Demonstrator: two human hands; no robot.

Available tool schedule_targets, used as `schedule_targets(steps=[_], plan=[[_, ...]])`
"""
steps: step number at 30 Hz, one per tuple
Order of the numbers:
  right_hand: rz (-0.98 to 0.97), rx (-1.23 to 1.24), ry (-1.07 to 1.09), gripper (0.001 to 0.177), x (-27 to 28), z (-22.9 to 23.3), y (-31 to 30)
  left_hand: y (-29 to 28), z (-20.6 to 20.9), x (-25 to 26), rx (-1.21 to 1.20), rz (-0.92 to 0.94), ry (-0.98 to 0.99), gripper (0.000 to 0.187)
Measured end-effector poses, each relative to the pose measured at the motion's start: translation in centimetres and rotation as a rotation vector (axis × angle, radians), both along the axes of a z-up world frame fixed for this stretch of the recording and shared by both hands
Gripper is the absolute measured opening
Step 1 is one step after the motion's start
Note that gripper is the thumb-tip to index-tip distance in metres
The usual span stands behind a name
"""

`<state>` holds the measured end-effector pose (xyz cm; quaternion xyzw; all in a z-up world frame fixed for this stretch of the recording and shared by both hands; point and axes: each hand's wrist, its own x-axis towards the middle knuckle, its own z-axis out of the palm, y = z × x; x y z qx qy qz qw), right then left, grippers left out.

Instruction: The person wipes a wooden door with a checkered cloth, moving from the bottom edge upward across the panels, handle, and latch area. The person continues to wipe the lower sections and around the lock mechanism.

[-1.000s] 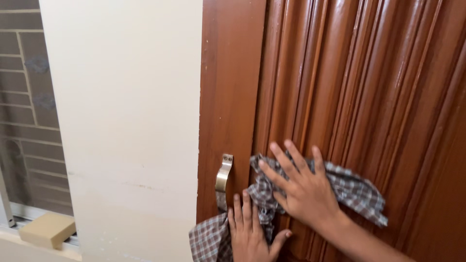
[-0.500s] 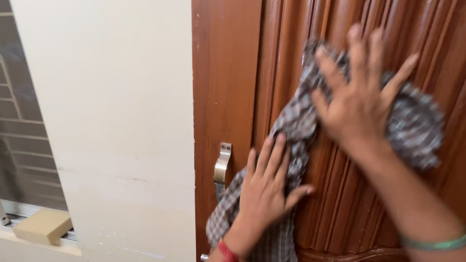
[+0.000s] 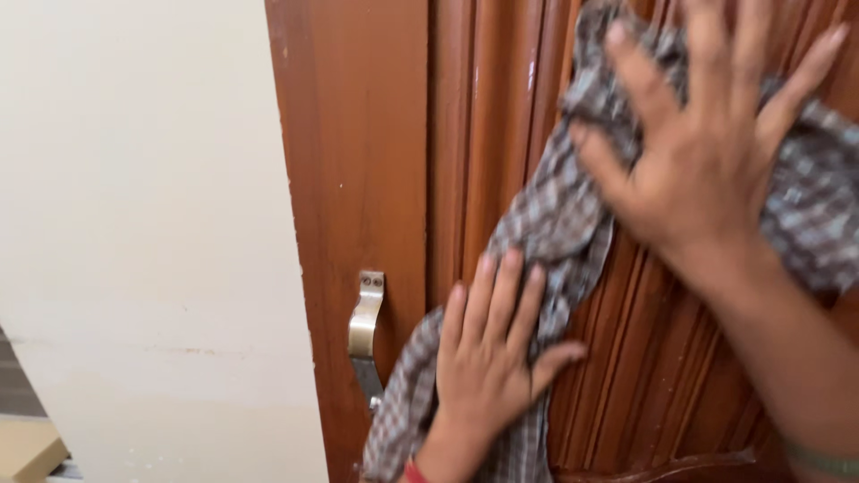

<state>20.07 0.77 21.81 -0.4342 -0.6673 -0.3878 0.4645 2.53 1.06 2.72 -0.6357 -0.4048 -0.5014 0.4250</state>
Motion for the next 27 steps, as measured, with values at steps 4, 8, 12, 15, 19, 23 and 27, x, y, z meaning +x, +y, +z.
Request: schedule_targets(steps=[4,8,12,15,19,23,27], plan=[[-0.103,0.039,-0.107,0.083,0.7,-6.0,1.0,1.5,-8.0,0.8,-0.013,0.067,-0.005,0.083],[-0.048,0.134,-0.129,0.09,1.3,-12.5,2.6,3.9,-15.8,1.9,0.027,0.091,0.003,0.089],[0.035,0.135,-0.095,0.09,1.2,-18.0,2.6,5.9,-20.3,1.3,0.183,0.108,0.067,0.092],[0.032,0.118,0.001,0.088,1.5,-17.7,2.2,5.4,-18.5,0.8,0.09,0.088,0.078,0.092],[-0.088,0.116,0.148,0.083,2.0,-11.2,2.1,2.9,-9.9,1.4,-0.058,0.038,0.023,0.088],[0.001,0.024,0.25,0.079,1.6,-2.6,0.0,0.4,-0.2,1.8,0.065,0.026,0.027,0.088],[0.004,0.065,0.241,0.086,1.5,5.1,-1.5,-0.8,7.0,3.2,0.114,-0.017,0.018,0.089]])
